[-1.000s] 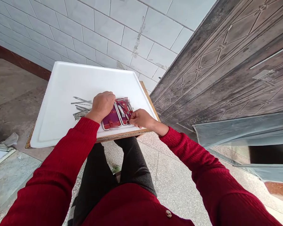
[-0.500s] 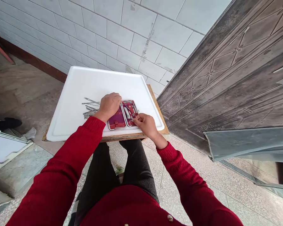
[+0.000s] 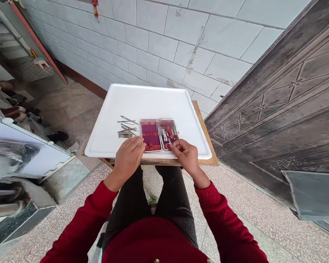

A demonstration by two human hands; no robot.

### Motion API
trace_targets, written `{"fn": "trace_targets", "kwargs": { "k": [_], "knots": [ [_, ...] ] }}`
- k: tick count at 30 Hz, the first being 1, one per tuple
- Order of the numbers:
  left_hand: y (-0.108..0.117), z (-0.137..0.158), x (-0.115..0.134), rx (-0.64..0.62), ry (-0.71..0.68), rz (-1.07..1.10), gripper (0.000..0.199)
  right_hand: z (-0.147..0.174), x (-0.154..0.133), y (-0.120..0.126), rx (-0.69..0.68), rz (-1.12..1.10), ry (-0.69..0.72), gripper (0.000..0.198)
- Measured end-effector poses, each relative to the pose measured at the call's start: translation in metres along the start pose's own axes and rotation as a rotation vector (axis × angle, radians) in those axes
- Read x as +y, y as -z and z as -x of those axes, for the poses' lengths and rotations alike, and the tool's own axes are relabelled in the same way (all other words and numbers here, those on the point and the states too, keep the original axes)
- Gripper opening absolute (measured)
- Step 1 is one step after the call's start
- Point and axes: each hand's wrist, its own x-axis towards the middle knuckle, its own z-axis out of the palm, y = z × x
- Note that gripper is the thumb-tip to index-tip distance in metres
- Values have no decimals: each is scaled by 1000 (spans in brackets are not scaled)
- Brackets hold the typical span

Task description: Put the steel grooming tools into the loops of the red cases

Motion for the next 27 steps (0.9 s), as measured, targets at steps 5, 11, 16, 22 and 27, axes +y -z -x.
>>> {"fn": "trace_targets", "kwargs": {
  "k": [5,11,16,22,27],
  "knots": [
    [-7,32,14,-28,37,-22,25,1,-4,0,7,13,-2,32],
    [-18,32,15,2,37,-74,27,2,-15,5,-49,44,16,31],
    [-20,39,15,-32,43,-77,34,-18,-50,-8,-219,130,160,20],
    [-23,43,14,-26,33,-89,32,-55,-92,-41,-438,304,338,15],
    [-25,44,14,42,18,-100,31,-74,-107,-69,-486,427,373,14]
  ]
}}
